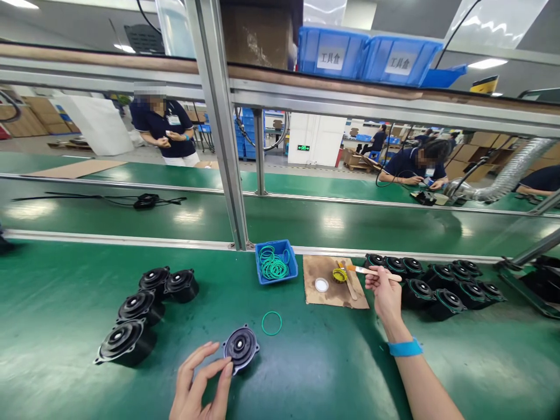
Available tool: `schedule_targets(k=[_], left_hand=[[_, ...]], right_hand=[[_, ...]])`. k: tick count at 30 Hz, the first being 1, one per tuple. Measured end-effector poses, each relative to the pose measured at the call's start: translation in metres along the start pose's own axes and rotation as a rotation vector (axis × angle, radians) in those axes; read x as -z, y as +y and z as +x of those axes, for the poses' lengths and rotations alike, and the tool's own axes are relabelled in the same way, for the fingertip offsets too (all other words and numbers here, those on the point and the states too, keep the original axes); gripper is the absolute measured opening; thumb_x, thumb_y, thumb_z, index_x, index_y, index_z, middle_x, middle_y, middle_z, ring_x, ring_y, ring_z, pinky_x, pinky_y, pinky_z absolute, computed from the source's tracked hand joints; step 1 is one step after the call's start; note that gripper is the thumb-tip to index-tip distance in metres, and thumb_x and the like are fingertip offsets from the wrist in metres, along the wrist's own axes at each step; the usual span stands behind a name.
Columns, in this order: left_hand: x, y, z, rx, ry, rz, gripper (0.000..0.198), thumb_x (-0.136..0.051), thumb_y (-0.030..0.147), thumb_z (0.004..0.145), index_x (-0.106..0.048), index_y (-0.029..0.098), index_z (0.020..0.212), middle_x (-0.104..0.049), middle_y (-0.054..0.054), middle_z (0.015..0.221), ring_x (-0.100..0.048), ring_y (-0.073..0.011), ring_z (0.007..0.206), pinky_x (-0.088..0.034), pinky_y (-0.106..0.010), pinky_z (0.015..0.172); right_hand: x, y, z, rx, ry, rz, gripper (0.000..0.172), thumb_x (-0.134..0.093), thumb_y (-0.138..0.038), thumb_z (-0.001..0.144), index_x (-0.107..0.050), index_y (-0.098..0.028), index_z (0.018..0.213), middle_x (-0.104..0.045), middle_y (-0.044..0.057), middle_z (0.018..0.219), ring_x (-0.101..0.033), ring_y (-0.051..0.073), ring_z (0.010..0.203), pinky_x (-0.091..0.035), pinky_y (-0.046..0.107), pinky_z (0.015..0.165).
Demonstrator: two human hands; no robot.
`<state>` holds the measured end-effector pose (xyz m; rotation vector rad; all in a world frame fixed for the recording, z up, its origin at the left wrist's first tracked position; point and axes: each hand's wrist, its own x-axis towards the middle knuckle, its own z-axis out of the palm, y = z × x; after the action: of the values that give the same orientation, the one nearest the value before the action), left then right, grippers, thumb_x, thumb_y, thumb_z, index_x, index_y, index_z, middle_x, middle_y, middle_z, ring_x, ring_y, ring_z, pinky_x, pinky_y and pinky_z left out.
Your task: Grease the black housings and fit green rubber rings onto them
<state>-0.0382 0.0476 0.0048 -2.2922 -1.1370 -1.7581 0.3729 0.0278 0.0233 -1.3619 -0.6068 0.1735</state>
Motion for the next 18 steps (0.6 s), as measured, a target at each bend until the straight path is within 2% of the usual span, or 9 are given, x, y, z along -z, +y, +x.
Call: schedule_targets(k=[3, 5, 7, 9, 11, 13, 15, 18], left_hand=[[0.001, -0.004, -0.005, 0.027, -0.029, 0.011, 0.005, -0.061, 0.019, 0.091, -0.065, 0.02, 0.09, -0.064, -0.007, 0.105, -0.067, -0.0194, 0.094, -0.05, -0.033, 0.091], [0.002, -0.006, -0.009, 0.068, -0.093, 0.028, 0.011, -0.061, 0.026, 0.093, -0.064, 0.019, 0.101, -0.065, -0.009, 0.108, -0.067, -0.0211, 0.095, -0.053, -0.034, 0.088], [0.003, -0.006, -0.011, 0.114, -0.168, 0.045, 0.028, -0.063, 0.037, 0.091, -0.061, 0.017, 0.111, -0.065, -0.011, 0.111, -0.068, -0.0239, 0.098, -0.057, -0.036, 0.085], [0.002, -0.005, -0.012, 0.152, -0.224, 0.048, 0.041, -0.065, 0.046, 0.088, -0.058, 0.017, 0.117, -0.066, -0.012, 0.113, -0.069, -0.0264, 0.101, -0.06, -0.038, 0.083], [0.0, -0.002, -0.012, 0.184, -0.241, 0.041, 0.045, -0.065, 0.049, 0.087, -0.057, 0.018, 0.119, -0.067, -0.013, 0.113, -0.07, -0.0276, 0.101, -0.062, -0.04, 0.082], [-0.002, 0.0, -0.011, 0.212, -0.235, 0.031, 0.044, -0.065, 0.048, 0.088, -0.057, 0.018, 0.119, -0.069, -0.013, 0.112, -0.071, -0.0277, 0.1, -0.063, -0.041, 0.081], [-0.002, 0.001, -0.011, 0.238, -0.227, 0.008, 0.043, -0.065, 0.047, 0.088, -0.057, 0.019, 0.119, -0.07, -0.013, 0.111, -0.072, -0.0277, 0.1, -0.063, -0.042, 0.083], [-0.001, 0.001, -0.013, 0.297, -0.233, -0.039, 0.043, -0.067, 0.046, 0.086, -0.057, 0.02, 0.119, -0.072, -0.011, 0.11, -0.073, -0.0271, 0.098, -0.064, -0.043, 0.084]], right_hand=[[-0.006, -0.006, -0.011, 0.114, -0.114, 0.025, 0.053, -0.056, -0.068, 0.089, -0.068, -0.017, 0.099, -0.073, 0.006, 0.071, -0.069, 0.019, 0.06, -0.052, 0.027, 0.05], [-0.014, -0.01, -0.024, 0.229, -0.227, 0.007, 0.043, -0.049, -0.057, 0.099, -0.067, -0.019, 0.106, -0.076, 0.008, 0.084, -0.072, 0.02, 0.071, -0.056, 0.03, 0.058], [-0.025, -0.014, -0.042, 0.366, -0.394, -0.033, 0.034, -0.046, -0.047, 0.103, -0.068, -0.021, 0.103, -0.076, 0.009, 0.094, -0.072, 0.021, 0.08, -0.058, 0.034, 0.067], [-0.04, -0.018, -0.064, 0.514, -0.612, -0.083, 0.025, -0.052, -0.041, 0.102, -0.069, -0.022, 0.098, -0.076, 0.009, 0.098, -0.072, 0.022, 0.086, -0.058, 0.036, 0.075], [-0.058, -0.022, -0.087, 0.661, -0.835, -0.137, 0.017, -0.059, -0.036, 0.099, -0.068, -0.022, 0.094, -0.076, 0.007, 0.096, -0.07, 0.021, 0.086, -0.057, 0.035, 0.076], [-0.076, -0.024, -0.107, 0.783, -1.006, -0.193, 0.018, -0.056, -0.03, 0.1, -0.066, -0.021, 0.088, -0.074, 0.006, 0.09, -0.067, 0.02, 0.079, -0.053, 0.031, 0.07], [-0.09, -0.025, -0.122, 0.874, -1.108, -0.246, 0.029, -0.045, -0.026, 0.105, -0.062, -0.02, 0.082, -0.07, 0.006, 0.081, -0.061, 0.018, 0.071, -0.046, 0.03, 0.063], [-0.102, -0.025, -0.132, 0.962, -1.184, -0.3, 0.037, -0.034, -0.02, 0.108, -0.056, -0.02, 0.079, -0.062, 0.003, 0.07, -0.052, 0.018, 0.065, -0.04, 0.029, 0.059]])
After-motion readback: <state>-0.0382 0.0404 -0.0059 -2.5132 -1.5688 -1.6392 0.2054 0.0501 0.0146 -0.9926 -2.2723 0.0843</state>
